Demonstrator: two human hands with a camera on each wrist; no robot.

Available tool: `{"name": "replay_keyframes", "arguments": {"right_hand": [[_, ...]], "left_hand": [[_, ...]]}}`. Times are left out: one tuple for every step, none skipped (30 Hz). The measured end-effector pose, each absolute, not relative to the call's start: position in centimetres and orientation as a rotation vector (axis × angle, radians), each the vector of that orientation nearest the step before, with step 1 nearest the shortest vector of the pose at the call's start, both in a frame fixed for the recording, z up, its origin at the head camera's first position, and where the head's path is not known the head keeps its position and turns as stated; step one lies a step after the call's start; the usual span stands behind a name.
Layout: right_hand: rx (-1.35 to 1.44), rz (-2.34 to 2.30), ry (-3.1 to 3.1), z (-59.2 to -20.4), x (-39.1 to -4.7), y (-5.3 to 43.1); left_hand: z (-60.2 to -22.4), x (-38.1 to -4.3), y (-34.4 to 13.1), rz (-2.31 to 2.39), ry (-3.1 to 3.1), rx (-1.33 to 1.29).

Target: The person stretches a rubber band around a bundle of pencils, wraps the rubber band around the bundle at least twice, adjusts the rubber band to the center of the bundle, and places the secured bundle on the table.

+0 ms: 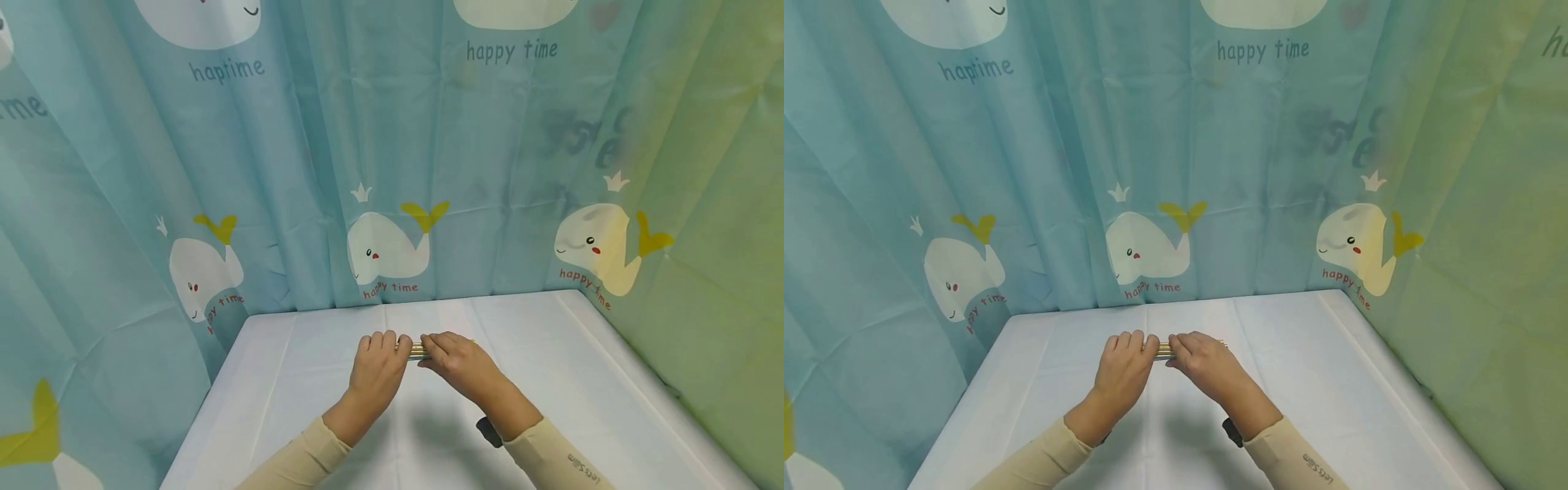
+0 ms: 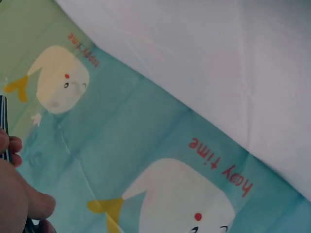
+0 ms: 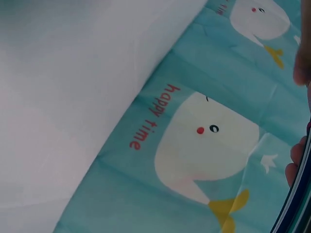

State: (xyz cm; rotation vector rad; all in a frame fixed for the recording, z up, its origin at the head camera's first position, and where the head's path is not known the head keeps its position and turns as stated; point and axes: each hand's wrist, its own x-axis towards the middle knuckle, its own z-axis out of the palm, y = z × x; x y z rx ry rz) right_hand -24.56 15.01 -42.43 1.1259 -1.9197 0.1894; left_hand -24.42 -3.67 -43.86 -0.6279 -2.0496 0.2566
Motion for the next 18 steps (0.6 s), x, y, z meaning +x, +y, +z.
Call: {"name": "replay_keyframes", "arguments": {"right_hand": [[1.123, 0.199, -1.910, -42.4, -24.6, 14.9], [1.120, 0.207, -1.905, -42.3, -24.6, 14.9], [1.120, 0.209, -1.901, -42.3, -24.6, 14.8], [1.126, 0.210, -1.902, -42.2, -24.5, 14.8], [1.132, 0.202, -1.909, -42.2, -24.5, 14.8], [1.141, 0.195, -1.920, -42.1, -24.5, 14.8], [1.144, 0.187, -1.939, -42.0, -24.4, 15.0], [1.143, 0.182, -1.955, -41.9, -24.4, 15.2], [1.140, 0.179, -1.970, -41.8, -24.3, 15.6], [1.136, 0.165, -1.993, -41.7, -24.2, 16.0], [1.130, 0.145, -2.017, -41.6, -24.1, 16.4], [1.128, 0.132, -2.035, -41.5, -24.0, 16.8], [1.121, 0.111, -2.047, -41.5, -23.9, 17.1], [1.119, 0.092, -2.051, -41.5, -23.8, 17.4], [1.120, 0.068, -2.049, -41.4, -23.8, 17.5], [1.125, 0.055, -2.039, -41.4, -23.7, 17.4], [1.130, 0.039, -2.026, -41.5, -23.8, 17.2], [1.134, 0.029, -2.006, -41.5, -23.8, 17.0]], "left_hand": [[-43.8, -24.4, -3.7, 0.258, -2.049, -0.626], [-43.8, -24.4, -3.7, 0.259, -2.051, -0.625], [-43.8, -24.4, -3.7, 0.260, -2.057, -0.623], [-43.8, -24.4, -3.8, 0.257, -2.061, -0.626], [-43.8, -24.4, -3.9, 0.257, -2.069, -0.629], [-43.8, -24.5, -4.0, 0.258, -2.075, -0.629], [-43.7, -24.5, -4.2, 0.250, -2.086, -0.631], [-43.7, -24.5, -4.3, 0.240, -2.100, -0.633], [-43.7, -24.6, -4.5, 0.231, -2.114, -0.633], [-43.7, -24.6, -4.7, 0.221, -2.127, -0.636], [-43.7, -24.7, -4.9, 0.214, -2.142, -0.638], [-43.6, -24.7, -5.0, 0.205, -2.157, -0.641], [-43.6, -24.8, -5.1, 0.197, -2.168, -0.647], [-43.6, -24.8, -5.2, 0.198, -2.179, -0.653], [-43.6, -24.8, -5.3, 0.200, -2.190, -0.662], [-43.6, -24.7, -5.3, 0.206, -2.200, -0.671], [-43.5, -24.6, -5.2, 0.216, -2.212, -0.680], [-43.5, -24.6, -5.2, 0.226, -2.220, -0.686]]}}
